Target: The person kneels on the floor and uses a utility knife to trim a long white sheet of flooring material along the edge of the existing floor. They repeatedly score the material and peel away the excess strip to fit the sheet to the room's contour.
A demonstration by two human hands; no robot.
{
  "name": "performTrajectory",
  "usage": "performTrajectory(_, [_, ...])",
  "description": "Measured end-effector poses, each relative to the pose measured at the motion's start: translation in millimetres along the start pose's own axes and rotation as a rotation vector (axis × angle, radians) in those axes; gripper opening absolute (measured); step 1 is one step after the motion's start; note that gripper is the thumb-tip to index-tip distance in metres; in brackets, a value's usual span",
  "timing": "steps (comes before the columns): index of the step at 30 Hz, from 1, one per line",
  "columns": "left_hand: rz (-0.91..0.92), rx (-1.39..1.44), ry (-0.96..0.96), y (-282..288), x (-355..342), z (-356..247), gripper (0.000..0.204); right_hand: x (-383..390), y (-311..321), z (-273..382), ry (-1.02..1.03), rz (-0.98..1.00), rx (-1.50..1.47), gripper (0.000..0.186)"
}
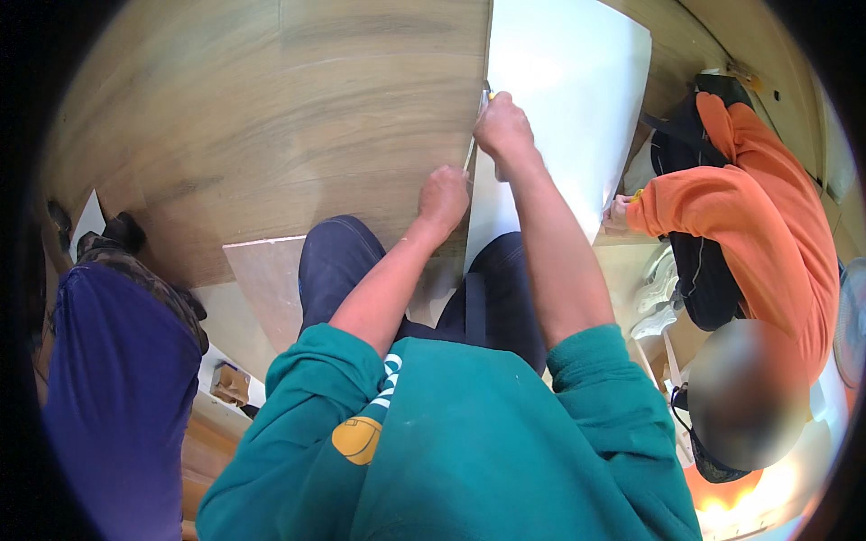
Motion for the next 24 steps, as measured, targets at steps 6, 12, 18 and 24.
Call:
performTrajectory(6, [-0.049,0.022,-0.009,10.8,-7.5,-5.7,0.023,1.6,7.7,7.9,0.064,-0.038,0.0,0.035])
performTrajectory(12, [-0.037,0.044,-0.002,3.8,-4.3,-4.3,0.022,-6.1,3.9,4.9,-0.039,0.037,0.005,0.033])
performTrajectory(18, [-0.047,0.001,0.008,-4.3,4.0,6.1,0.022,4.0,-6.1,0.6,0.033,-0.006,-0.012,0.032])
performTrajectory(24, [-0.021,0.006,0.001,-2.1,11.9,-1.5,0.022,3.8,3.1,7.0,0.016,0.011,0.004,0.031])
Point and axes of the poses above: each hand's wrist, its own x-axis away from the middle knuckle, its own y-axis out of the back of the hand, z = x × y, the point moved 10 cm from there along -x, towards the middle knuckle, and after that the axes turned 2 degrees about -x, right-handed, at the moved point
